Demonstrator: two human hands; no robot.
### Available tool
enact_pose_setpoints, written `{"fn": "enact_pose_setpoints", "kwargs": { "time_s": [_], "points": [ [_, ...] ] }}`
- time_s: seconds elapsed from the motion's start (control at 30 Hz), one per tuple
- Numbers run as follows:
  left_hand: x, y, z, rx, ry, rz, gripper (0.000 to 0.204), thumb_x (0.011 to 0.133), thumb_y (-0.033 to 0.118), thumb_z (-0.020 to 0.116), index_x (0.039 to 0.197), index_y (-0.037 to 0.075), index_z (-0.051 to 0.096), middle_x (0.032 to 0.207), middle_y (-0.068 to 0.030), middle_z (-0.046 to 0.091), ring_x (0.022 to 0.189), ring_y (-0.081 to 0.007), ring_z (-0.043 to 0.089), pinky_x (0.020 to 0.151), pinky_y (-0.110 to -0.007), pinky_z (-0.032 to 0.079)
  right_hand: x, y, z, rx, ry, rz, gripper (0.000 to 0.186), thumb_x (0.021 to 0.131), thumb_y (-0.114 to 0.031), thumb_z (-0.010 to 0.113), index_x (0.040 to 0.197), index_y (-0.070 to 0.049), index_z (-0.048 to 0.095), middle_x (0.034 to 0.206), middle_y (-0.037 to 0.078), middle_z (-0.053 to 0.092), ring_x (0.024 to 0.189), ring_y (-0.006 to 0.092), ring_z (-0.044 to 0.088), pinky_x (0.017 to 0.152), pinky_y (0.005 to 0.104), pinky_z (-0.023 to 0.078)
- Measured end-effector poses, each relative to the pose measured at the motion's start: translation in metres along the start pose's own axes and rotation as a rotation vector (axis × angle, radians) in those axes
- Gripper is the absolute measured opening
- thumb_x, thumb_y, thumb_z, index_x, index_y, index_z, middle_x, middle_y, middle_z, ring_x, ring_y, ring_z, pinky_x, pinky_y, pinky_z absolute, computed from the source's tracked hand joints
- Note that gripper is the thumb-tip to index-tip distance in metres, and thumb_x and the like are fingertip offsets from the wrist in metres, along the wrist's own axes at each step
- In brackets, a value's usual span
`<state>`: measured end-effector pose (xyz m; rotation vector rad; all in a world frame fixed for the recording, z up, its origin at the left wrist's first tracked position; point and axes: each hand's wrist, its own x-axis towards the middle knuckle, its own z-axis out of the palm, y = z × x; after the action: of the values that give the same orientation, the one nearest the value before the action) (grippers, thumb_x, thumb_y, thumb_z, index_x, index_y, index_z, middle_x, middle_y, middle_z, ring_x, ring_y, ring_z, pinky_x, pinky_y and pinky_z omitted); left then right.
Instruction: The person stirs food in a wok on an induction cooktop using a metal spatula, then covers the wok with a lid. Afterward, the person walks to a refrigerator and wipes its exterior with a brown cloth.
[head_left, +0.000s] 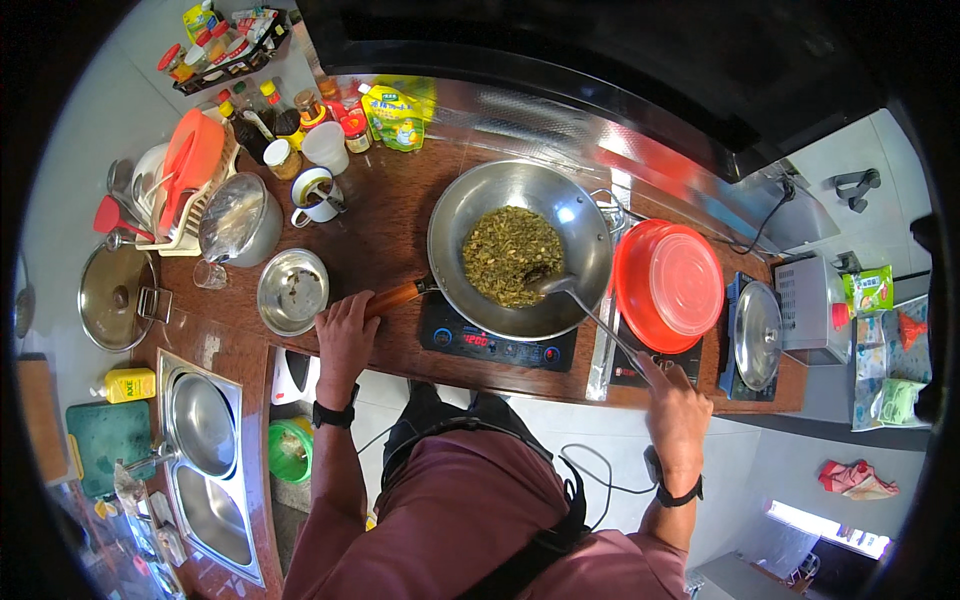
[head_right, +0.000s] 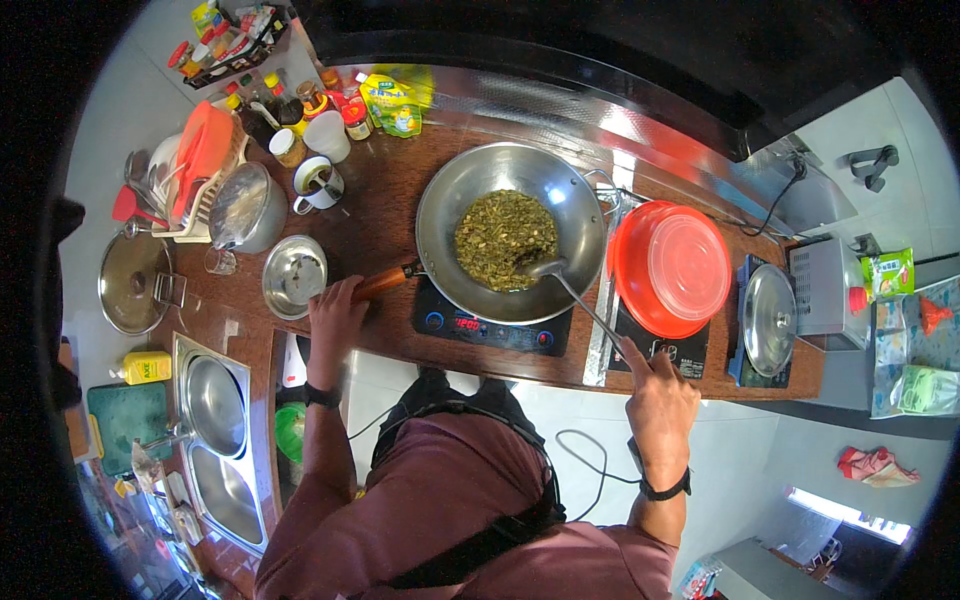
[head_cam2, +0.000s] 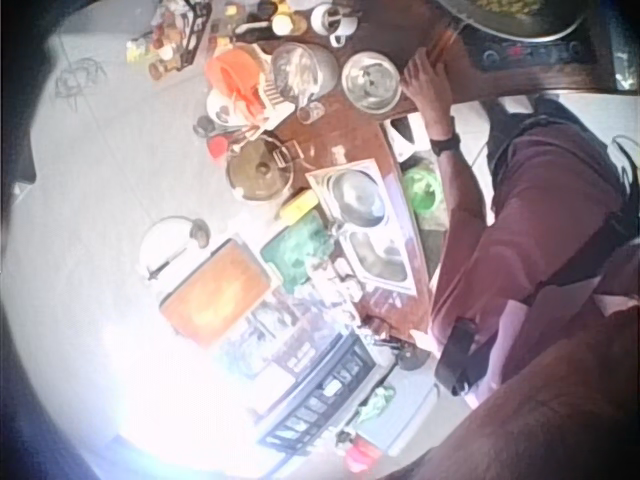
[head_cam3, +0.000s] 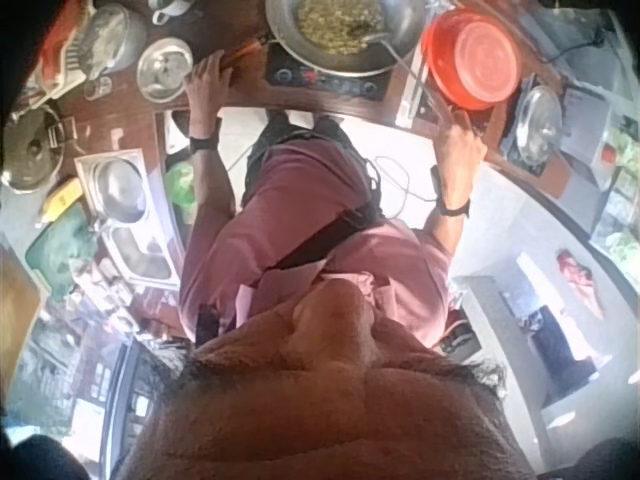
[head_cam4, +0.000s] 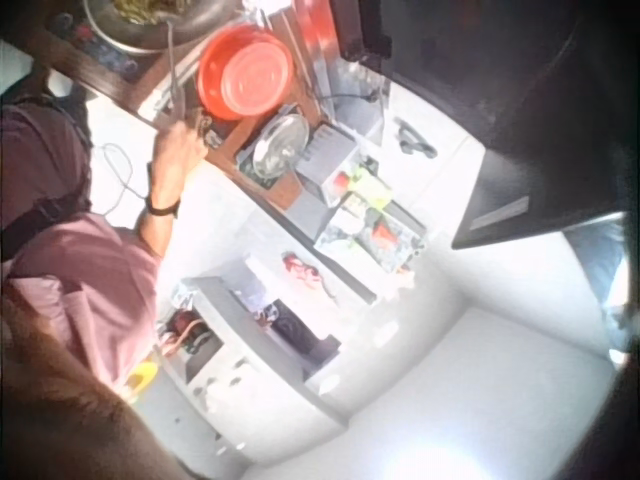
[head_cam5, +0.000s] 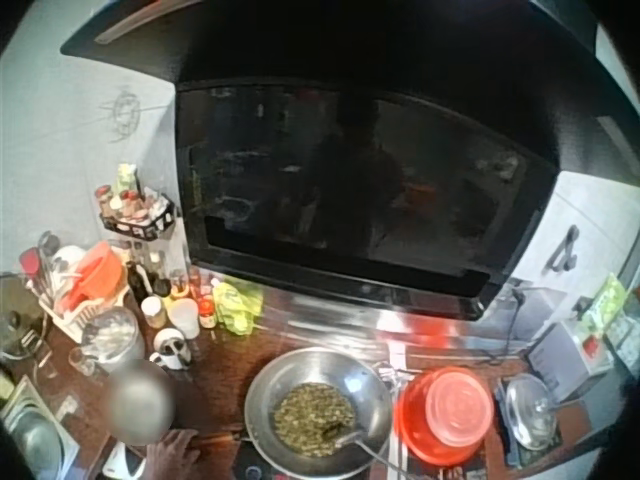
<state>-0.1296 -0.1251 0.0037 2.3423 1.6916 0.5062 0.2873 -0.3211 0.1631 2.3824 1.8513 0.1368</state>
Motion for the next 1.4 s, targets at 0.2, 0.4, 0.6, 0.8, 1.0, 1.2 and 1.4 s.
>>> {"fn": "enact_pose_setpoints", "kwargs": {
  "time_s": [0.2, 0.4, 0.6, 0.8, 1.0, 1.2, 1.4],
  "points": [
    [0.001, 0.002, 0.002, 0.023, 0.004, -0.011, 0.046, 0.089, 0.016, 0.077, 0.133, 0.014, 0.064, 0.127, -0.0076, 0.071, 0.121, -0.0291, 0.064, 0.102, -0.047, 0.041, 0.0, -0.005, -0.008, 0.049, 0.081, -0.098, 0.051, 0.083, 0.0, 0.066, 0.125, -0.026, 0.078, 0.08, 0.004, 0.064, 0.071, 0.0241, 0.071, 0.06, 0.0388, 0.057],
    [0.0, 0.002, -0.001, 0.007, -0.001, -0.002, 0.045, 0.09, 0.016, 0.077, 0.133, 0.014, 0.064, 0.127, -0.0077, 0.072, 0.122, -0.0292, 0.064, 0.102, -0.047, 0.041, 0.001, -0.012, -0.012, 0.034, 0.029, -0.072, 0.05, 0.084, -0.002, 0.067, 0.126, -0.026, 0.076, 0.079, 0.004, 0.064, 0.07, 0.0248, 0.072, 0.059, 0.039, 0.057],
    [0.0, 0.002, -0.002, -0.003, -0.001, 0.0, 0.046, 0.089, 0.016, 0.077, 0.133, 0.014, 0.063, 0.125, -0.008, 0.071, 0.121, -0.0294, 0.064, 0.102, -0.047, 0.041, 0.007, -0.012, 0.001, 0.074, 0.032, -0.043, 0.05, 0.084, -0.002, 0.067, 0.126, -0.027, 0.077, 0.082, 0.004, 0.066, 0.071, 0.0257, 0.072, 0.061, 0.0406, 0.057],
    [0.0, 0.0, 0.0, -0.005, 0.012, 0.014, 0.046, 0.089, 0.017, 0.075, 0.134, 0.015, 0.063, 0.125, -0.0083, 0.071, 0.12, -0.0296, 0.065, 0.102, -0.047, 0.041, 0.008, -0.004, 0.005, 0.072, 0.064, -0.019, 0.05, 0.083, 0.0, 0.067, 0.127, -0.024, 0.076, 0.084, 0.006, 0.067, 0.073, 0.0263, 0.073, 0.061, 0.0402, 0.056],
    [-0.001, -0.001, 0.0, -0.012, 0.015, 0.023, 0.046, 0.089, 0.015, 0.077, 0.133, 0.013, 0.063, 0.125, -0.0081, 0.071, 0.12, -0.0294, 0.064, 0.104, -0.047, 0.041, 0.015, -0.007, 0.014, 0.129, 0.089, 0.089, 0.054, 0.082, 0.003, 0.065, 0.128, -0.023, 0.076, 0.09, 0.007, 0.072, 0.075, 0.0285, 0.074, 0.063, 0.0398, 0.059],
    [0.0, 0.0, 0.001, 0.004, 0.003, 0.008, 0.049, 0.09, 0.018, 0.074, 0.137, 0.015, 0.062, 0.127, -0.0081, 0.071, 0.121, -0.0304, 0.065, 0.102, -0.049, 0.042, 0.026, -0.011, 0.025, 0.105, 0.057, 0.036, 0.057, 0.081, 0.0, 0.067, 0.132, -0.026, 0.073, 0.095, 0.009, 0.073, 0.079, 0.0318, 0.075, 0.066, 0.0424, 0.06],
    [-0.001, 0.001, -0.002, -0.006, -0.011, 0.001, 0.048, 0.09, 0.016, 0.075, 0.136, 0.014, 0.062, 0.129, -0.0084, 0.071, 0.122, -0.0301, 0.064, 0.104, -0.048, 0.041, 0.031, -0.005, 0.035, 0.218, 0.153, 0.134, 0.054, 0.085, -0.005, 0.07, 0.135, -0.026, 0.071, 0.097, 0.012, 0.074, 0.081, 0.0352, 0.075, 0.07, 0.0464, 0.061]
  ]
}}
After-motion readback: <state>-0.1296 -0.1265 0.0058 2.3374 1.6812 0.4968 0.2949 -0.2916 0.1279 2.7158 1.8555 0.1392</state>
